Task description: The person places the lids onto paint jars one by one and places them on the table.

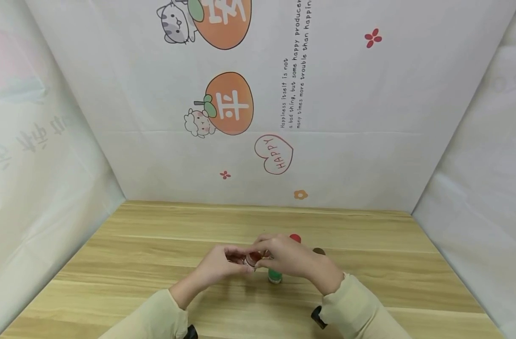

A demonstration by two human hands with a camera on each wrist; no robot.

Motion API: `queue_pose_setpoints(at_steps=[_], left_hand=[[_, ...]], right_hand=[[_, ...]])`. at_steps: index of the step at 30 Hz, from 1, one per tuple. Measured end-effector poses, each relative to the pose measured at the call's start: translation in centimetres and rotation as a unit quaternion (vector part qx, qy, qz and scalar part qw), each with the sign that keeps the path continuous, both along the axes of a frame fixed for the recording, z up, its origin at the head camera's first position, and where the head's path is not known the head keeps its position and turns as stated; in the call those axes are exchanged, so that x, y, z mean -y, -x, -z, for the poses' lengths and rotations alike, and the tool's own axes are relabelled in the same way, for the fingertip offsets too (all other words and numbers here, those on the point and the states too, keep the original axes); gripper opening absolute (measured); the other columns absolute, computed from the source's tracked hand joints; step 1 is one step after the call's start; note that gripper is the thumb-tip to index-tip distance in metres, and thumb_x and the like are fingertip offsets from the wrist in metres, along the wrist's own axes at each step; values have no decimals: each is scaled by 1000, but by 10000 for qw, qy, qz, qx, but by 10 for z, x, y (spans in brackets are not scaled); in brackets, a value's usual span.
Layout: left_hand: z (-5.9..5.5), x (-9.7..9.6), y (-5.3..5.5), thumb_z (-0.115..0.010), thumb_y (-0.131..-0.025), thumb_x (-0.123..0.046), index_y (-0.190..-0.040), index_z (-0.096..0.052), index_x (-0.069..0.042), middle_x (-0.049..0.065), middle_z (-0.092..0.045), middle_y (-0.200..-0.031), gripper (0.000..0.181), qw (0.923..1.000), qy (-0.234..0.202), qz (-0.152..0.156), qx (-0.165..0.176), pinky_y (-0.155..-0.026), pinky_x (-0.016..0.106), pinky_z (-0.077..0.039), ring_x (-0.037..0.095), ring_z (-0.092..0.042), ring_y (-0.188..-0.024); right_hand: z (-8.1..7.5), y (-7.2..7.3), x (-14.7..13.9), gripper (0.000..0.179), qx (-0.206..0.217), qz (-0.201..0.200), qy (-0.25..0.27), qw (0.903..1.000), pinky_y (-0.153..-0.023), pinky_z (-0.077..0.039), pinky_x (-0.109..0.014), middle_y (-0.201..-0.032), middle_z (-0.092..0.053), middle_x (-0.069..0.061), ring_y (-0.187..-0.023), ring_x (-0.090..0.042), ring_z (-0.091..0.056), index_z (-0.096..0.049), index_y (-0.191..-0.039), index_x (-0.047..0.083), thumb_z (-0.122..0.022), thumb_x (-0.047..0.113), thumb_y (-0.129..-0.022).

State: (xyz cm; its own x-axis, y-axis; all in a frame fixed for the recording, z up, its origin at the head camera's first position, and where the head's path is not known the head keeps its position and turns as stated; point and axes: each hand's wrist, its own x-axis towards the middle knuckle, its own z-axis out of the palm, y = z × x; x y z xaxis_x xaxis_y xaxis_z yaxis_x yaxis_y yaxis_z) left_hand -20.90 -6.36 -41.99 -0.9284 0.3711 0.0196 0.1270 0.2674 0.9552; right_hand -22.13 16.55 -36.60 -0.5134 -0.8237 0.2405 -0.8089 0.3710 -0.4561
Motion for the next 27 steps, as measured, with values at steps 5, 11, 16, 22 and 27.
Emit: queue_pose_setpoints(at_steps=[5,11,16,22,27], left_hand=[[0,-1,-1,-90,-80,-16,-106,-79,-7,-2,-73,-91,30,10000,70,-20,-45,-72,25,-55,14,-67,-83],[-3,-2,-2,-89,-81,-17,-108,-79,-8,-1,-74,-92,31,10000,-18,70,44,-73,26,-56,15,-68,-85],[-3,-5,-1,-87,-83,-16,-110,-79,-10,-1,-75,-92,29,9996,-82,259,24,-73,25,-55,15,-68,-84],[-2,-6,-2,-86,-84,-15,-109,-79,-10,-1,-75,-93,27,9992,-148,363,-33,-74,24,-55,14,-69,-84],[-3,-5,-2,-86,-85,-18,-111,-79,-10,-2,-75,-95,28,9994,-90,331,9,-75,26,-56,15,-68,-87]], right_hand=[[0,-2,0,34,134,109,-70,9998,-75,-57,-28,-110,-67,2,-91,-5,-61,-72,-129,7,-74,11,-95],[-1,-2,-1,34,-12,27,-18,10000,-78,-56,-26,-114,-67,1,-95,-7,-62,-73,-126,6,-77,7,-92],[-5,-1,-2,29,81,-272,54,9996,-82,-56,-26,-121,-67,-4,-105,-12,-64,-75,-119,5,-75,-4,-90],[-4,0,-2,28,157,-362,104,9992,-83,-58,-31,-119,-69,-4,-104,-12,-65,-75,-117,3,-75,-5,-90],[-2,0,-3,27,197,-252,154,9994,-79,-58,-29,-116,-69,-4,-99,-11,-65,-75,-118,4,-75,-1,-92]])
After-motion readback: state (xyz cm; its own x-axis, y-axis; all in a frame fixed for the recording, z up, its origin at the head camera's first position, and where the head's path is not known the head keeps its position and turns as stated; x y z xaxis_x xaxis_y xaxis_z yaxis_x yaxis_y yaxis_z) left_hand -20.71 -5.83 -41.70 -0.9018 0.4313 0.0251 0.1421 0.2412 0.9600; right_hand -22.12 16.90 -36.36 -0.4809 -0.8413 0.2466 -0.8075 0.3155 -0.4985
